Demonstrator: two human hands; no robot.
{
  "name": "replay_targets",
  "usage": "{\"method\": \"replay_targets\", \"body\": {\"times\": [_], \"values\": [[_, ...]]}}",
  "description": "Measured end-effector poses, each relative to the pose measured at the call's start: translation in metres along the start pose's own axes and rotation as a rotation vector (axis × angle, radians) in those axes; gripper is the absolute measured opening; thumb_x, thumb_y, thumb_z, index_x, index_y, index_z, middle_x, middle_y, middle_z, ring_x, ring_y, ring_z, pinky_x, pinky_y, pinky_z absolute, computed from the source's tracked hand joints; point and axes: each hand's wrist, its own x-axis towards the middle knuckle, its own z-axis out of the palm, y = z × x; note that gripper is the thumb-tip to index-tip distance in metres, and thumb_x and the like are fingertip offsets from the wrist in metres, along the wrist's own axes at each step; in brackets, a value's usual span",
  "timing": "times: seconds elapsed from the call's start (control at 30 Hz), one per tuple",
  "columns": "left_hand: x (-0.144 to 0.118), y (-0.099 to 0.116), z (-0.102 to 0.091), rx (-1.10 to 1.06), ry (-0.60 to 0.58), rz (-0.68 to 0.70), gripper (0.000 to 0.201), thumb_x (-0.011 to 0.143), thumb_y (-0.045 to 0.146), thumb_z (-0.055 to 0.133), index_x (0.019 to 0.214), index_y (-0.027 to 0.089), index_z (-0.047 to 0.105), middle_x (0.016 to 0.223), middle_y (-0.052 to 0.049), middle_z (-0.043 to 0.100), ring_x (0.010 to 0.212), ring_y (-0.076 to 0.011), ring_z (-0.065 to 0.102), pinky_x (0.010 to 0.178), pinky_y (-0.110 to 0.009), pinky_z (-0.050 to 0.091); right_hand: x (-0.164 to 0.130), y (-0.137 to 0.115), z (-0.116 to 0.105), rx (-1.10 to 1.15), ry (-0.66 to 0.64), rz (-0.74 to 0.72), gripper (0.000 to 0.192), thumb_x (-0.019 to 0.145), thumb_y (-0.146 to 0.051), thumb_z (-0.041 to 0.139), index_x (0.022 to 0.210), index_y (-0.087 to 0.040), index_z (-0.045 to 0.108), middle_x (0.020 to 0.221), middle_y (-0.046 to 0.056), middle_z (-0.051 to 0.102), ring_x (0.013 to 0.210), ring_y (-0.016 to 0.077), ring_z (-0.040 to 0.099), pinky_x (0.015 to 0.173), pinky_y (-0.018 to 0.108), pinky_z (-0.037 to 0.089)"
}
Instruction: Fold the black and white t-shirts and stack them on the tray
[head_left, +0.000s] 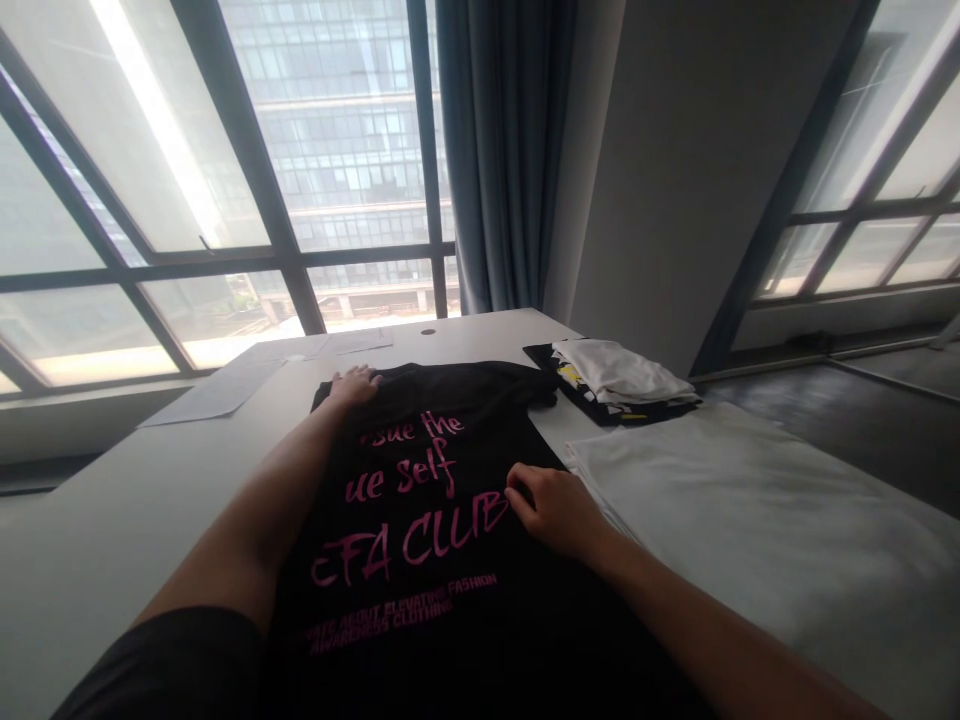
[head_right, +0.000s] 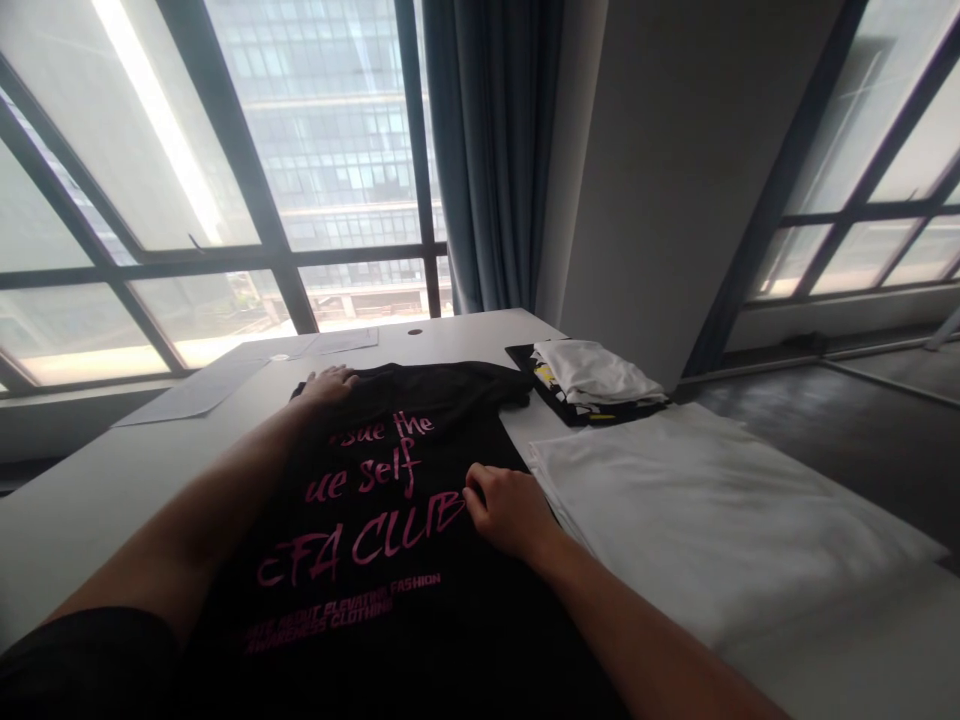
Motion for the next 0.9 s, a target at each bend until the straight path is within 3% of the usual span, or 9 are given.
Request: {"method": "replay_targets", "body": {"times": [0.13,0.23,0.37,0.5,0.63,0.73,0.9], "values": [[0.006,0.023,0.005,0.004,-0.022,0.044,0.037,0.094,0.035,0.060,0.126,0.017,0.057,0.125,-0.010,0.058,0.106,-0.0225,0.061,0.088,-0.043,0.054,0.000,0.000,0.000,-0.005,0.002,0.003,0.017,0.094,-0.032,0.051,0.094,-0.022,0.064,0.093,0.003,0.072,0.081,0.0173,0.065,0.068,0.026,0.034],[0.011,0.032,0.008,0.007,-0.048,0.065,0.034,0.093,0.039,0.061,0.121,0.020,0.062,0.124,-0.010,0.062,0.111,-0.0249,0.060,0.095,-0.045,0.049,0.000,0.000,-0.001,-0.009,0.003,-0.003,0.017,0.094,-0.032,0.051,0.094,-0.022,0.064,0.093,0.003,0.072,0.083,0.0172,0.065,0.069,0.027,0.034],[0.018,0.036,0.007,0.022,-0.071,0.039,0.030,0.085,0.038,0.066,0.111,0.023,0.072,0.122,-0.013,0.068,0.121,-0.0345,0.056,0.106,-0.050,0.037,0.000,-0.001,-0.002,-0.014,-0.013,0.006,0.018,0.094,-0.033,0.051,0.096,-0.021,0.064,0.094,0.003,0.072,0.084,0.0173,0.065,0.069,0.027,0.034],[0.023,0.033,0.003,-0.129,-0.020,-0.045,0.031,0.082,0.030,0.066,0.110,0.020,0.074,0.117,-0.014,0.071,0.114,-0.0333,0.062,0.096,-0.040,0.046,0.000,0.000,-0.002,-0.018,-0.013,0.001,0.017,0.093,-0.032,0.051,0.095,-0.022,0.064,0.093,0.003,0.071,0.083,0.0174,0.065,0.068,0.027,0.034],[0.025,0.035,0.001,-0.238,0.090,-0.056,0.037,0.090,0.028,0.055,0.122,0.015,0.067,0.125,-0.013,0.067,0.118,-0.0272,0.061,0.099,-0.034,0.046,0.000,0.000,-0.001,-0.015,-0.010,-0.001,0.017,0.093,-0.032,0.051,0.095,-0.022,0.064,0.093,0.003,0.071,0.083,0.0175,0.065,0.067,0.027,0.033],[0.023,0.039,0.003,-0.252,0.104,-0.017,0.048,0.092,0.032,0.055,0.135,0.012,0.057,0.135,-0.014,0.060,0.124,-0.0258,0.057,0.104,-0.033,0.043,0.000,0.000,-0.001,-0.009,-0.008,-0.001,0.017,0.093,-0.032,0.051,0.095,-0.022,0.064,0.093,0.003,0.072,0.083,0.0176,0.065,0.068,0.027,0.034],[0.017,0.036,0.002,-0.255,0.104,0.086,0.045,0.094,0.036,0.053,0.134,0.015,0.058,0.142,-0.012,0.055,0.133,-0.0259,0.048,0.111,-0.033,0.035,0.000,0.000,-0.002,-0.013,-0.005,-0.001,0.017,0.093,-0.032,0.051,0.095,-0.022,0.064,0.093,0.003,0.072,0.082,0.0173,0.065,0.067,0.026,0.034]]}}
